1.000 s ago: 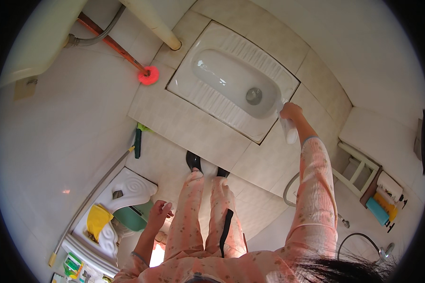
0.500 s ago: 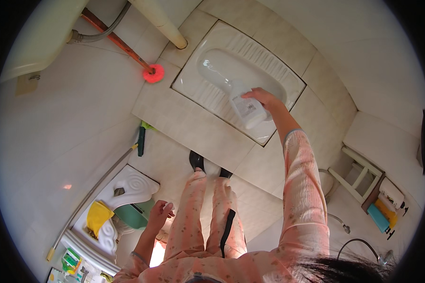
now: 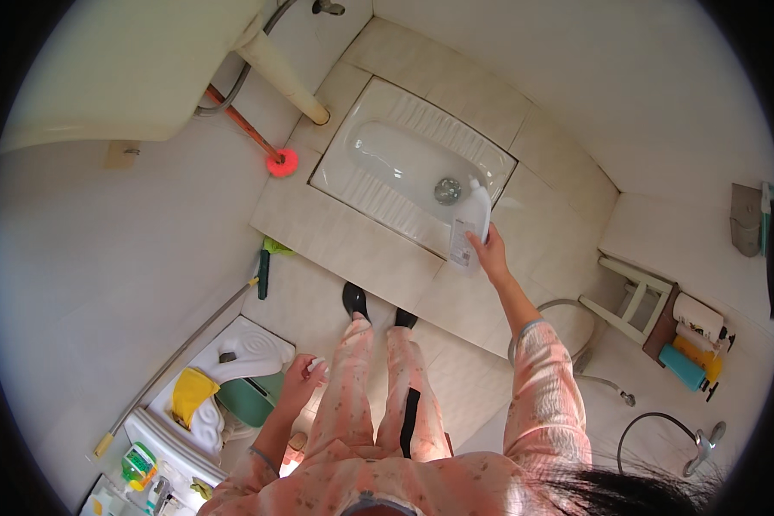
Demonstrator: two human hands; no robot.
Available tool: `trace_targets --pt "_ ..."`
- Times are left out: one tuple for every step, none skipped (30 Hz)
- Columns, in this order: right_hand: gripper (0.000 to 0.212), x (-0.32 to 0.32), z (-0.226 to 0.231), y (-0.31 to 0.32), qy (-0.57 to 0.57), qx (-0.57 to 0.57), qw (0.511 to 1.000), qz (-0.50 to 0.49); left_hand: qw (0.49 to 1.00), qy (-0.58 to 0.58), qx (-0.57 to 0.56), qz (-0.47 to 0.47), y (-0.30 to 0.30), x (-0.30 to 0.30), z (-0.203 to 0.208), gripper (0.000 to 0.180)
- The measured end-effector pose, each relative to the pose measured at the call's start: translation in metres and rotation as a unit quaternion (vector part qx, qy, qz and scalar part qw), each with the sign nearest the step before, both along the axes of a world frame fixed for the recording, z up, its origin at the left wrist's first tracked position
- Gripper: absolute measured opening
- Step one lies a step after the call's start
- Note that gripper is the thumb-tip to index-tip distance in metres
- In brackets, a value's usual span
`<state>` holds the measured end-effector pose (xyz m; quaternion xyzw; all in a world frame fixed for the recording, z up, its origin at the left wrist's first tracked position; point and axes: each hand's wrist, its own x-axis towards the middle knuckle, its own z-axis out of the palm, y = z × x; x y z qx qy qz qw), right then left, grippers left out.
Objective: The person sprays water on a squat toilet and the surrounding floor with a hose, applies cleaning liquid from a bottle, uses a plunger on the toilet, and scrubs the floor using a long-handled squeegee.
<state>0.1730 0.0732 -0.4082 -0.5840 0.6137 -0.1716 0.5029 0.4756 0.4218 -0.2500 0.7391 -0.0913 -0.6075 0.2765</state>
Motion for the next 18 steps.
trace_targets --pt "0.036 -0.009 0.019 0.013 0.002 -0.001 1.000 -0.010 1.000 -0.002 -0.028 0.007 -0.003 -0.003 0.006 0.025" --pt "0.036 -0.019 0.035 0.028 0.001 -0.008 1.000 -0.015 0.998 -0.002 -0.057 0.011 -0.007 -0.008 0.014 0.025" --pt "0.036 -0.024 0.049 0.045 -0.057 0.002 0.997 -0.044 0.998 -0.002 -0.063 0.006 -0.015 -0.012 0.025 0.025" --pt "0.036 -0.027 0.062 0.059 -0.115 0.012 0.991 -0.072 0.996 0.001 -0.089 0.008 -0.025 -0.018 0.034 0.028" --pt "0.036 -0.027 0.079 0.071 -0.118 0.006 0.990 -0.076 0.993 0.004 -0.115 0.010 -0.037 -0.023 0.047 0.031" --pt "0.035 -0.026 0.095 0.085 -0.126 0.026 0.989 -0.071 0.993 -0.017 -0.119 -0.009 -0.051 -0.030 0.064 0.034" --pt "0.034 -0.024 0.111 0.096 -0.135 0.047 0.988 -0.064 0.991 -0.038 -0.124 -0.027 -0.069 -0.037 0.083 0.037" --pt "0.034 -0.020 0.128 0.106 -0.138 0.046 0.987 -0.065 0.988 -0.030 -0.147 -0.033 -0.083 -0.044 0.099 0.038" --pt "0.033 -0.014 0.149 0.115 -0.147 0.072 0.985 -0.058 0.984 -0.021 -0.170 -0.040 -0.097 -0.050 0.114 0.040" --pt "0.032 -0.010 0.170 0.124 -0.156 0.099 0.982 -0.048 0.981 -0.020 -0.191 -0.043 -0.110 -0.056 0.131 0.039" --pt "0.032 -0.006 0.193 0.131 -0.160 0.096 0.981 -0.046 0.976 -0.020 -0.214 -0.045 -0.123 -0.063 0.147 0.038" --pt "0.032 0.000 0.216 0.138 -0.184 0.107 0.977 -0.028 0.970 -0.039 -0.237 -0.046 -0.134 -0.069 0.163 0.038" --pt "0.033 0.002 0.235 0.146 -0.204 0.117 0.972 -0.013 0.963 -0.053 -0.260 -0.049 -0.141 -0.075 0.176 0.037" --pt "0.033 0.004 0.248 0.154 -0.208 0.114 0.971 -0.010 0.962 -0.057 -0.263 -0.048 -0.146 -0.080 0.187 0.037" --pt "0.033 0.006 0.262 0.162 -0.215 0.109 0.970 0.015 0.957 -0.042 -0.283 -0.054 -0.148 -0.084 0.198 0.037" --pt "0.033 0.007 0.275 0.169 -0.223 0.103 0.969 0.040 0.951 -0.028 -0.303 -0.061 -0.146 -0.085 0.210 0.036" --pt "0.033 0.004 0.283 0.175 -0.233 0.098 0.966 0.059 0.949 -0.031 -0.306 -0.066 -0.146 -0.090 0.219 0.036" --pt "0.033 0.000 0.285 0.182 -0.228 0.074 0.968 0.078 0.948 -0.015 -0.306 -0.083 -0.145 -0.094 0.227 0.036"
